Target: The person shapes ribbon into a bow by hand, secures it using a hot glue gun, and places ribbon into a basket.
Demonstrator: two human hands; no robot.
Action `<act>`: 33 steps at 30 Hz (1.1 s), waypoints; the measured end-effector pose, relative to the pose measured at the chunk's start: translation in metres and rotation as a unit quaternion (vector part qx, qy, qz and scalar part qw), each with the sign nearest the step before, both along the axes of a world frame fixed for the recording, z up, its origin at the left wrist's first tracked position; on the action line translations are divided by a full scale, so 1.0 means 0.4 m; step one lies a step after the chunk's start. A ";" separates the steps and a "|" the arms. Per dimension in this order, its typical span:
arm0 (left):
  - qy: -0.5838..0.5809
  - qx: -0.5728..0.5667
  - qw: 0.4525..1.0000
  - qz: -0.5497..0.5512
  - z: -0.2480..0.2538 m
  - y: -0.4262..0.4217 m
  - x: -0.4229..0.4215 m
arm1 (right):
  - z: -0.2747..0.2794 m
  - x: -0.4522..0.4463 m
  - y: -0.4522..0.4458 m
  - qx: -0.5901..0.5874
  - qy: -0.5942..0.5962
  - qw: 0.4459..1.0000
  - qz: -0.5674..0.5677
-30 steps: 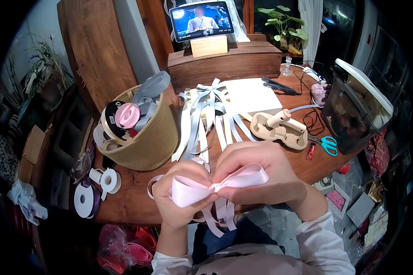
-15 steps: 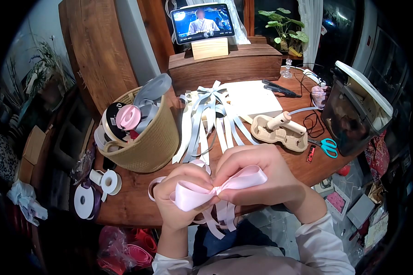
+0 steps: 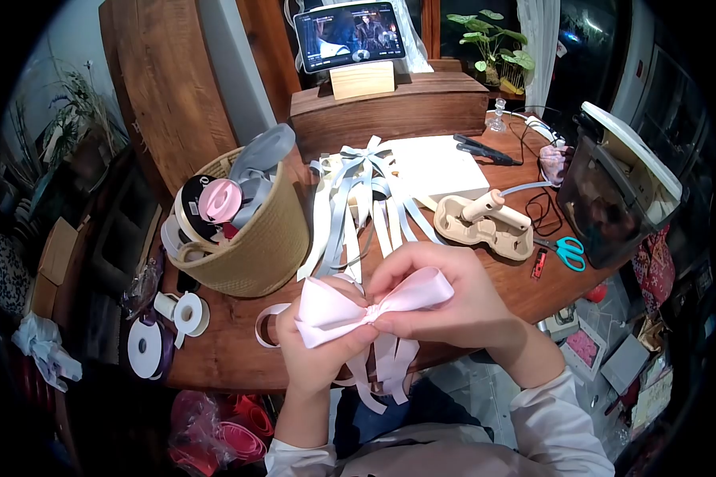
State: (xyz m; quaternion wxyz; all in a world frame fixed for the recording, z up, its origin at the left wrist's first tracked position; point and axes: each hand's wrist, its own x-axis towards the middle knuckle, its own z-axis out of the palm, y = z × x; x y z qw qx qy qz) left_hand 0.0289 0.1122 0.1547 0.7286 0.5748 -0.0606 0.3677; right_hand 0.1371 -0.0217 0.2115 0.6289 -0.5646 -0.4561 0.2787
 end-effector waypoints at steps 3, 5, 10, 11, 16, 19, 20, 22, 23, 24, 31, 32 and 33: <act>0.015 -0.025 1.000 0.011 -0.024 0.003 0.001 | -0.022 0.009 0.003 0.037 -0.005 0.999 0.000; 0.041 -0.043 0.998 0.016 -0.016 -0.008 0.000 | -0.038 0.020 -0.002 0.035 0.006 0.999 0.015; 0.086 -0.070 0.994 0.022 -0.027 -0.028 0.003 | -0.060 0.027 -0.014 0.017 0.006 1.000 0.010; 0.092 -0.079 0.992 0.026 -0.031 -0.031 0.002 | -0.068 0.024 -0.016 0.022 0.023 0.999 0.005; 0.098 -0.155 0.982 0.053 -0.090 -0.028 0.006 | -0.163 0.020 -0.041 0.152 -0.072 0.977 -0.130; 0.092 -0.198 0.973 0.068 -0.115 -0.036 0.013 | -0.213 -0.005 -0.049 0.190 -0.158 0.949 -0.195; 0.092 -0.208 0.971 0.067 -0.120 -0.038 0.016 | -0.217 -0.008 -0.045 0.196 -0.190 0.938 -0.213; 0.093 -0.218 0.969 0.068 -0.128 -0.043 0.018 | -0.231 -0.014 -0.034 0.207 -0.251 0.912 -0.249; 0.095 -0.218 0.969 0.070 -0.131 -0.045 0.019 | -0.242 -0.015 -0.025 0.198 -0.268 0.909 -0.251; 0.096 -0.217 0.969 0.072 -0.134 -0.047 0.020 | -0.236 -0.011 -0.027 0.156 -0.312 0.911 -0.218; 0.113 -0.198 0.969 0.091 -0.148 -0.056 0.019 | -0.245 -0.017 -0.002 0.146 -0.322 0.912 -0.209; 0.111 -0.201 0.969 0.087 -0.146 -0.059 0.018 | -0.249 -0.013 -0.005 0.127 -0.335 0.916 -0.182; 0.109 -0.204 0.970 0.083 -0.145 -0.060 0.018 | -0.252 -0.011 -0.008 0.108 -0.348 0.918 -0.154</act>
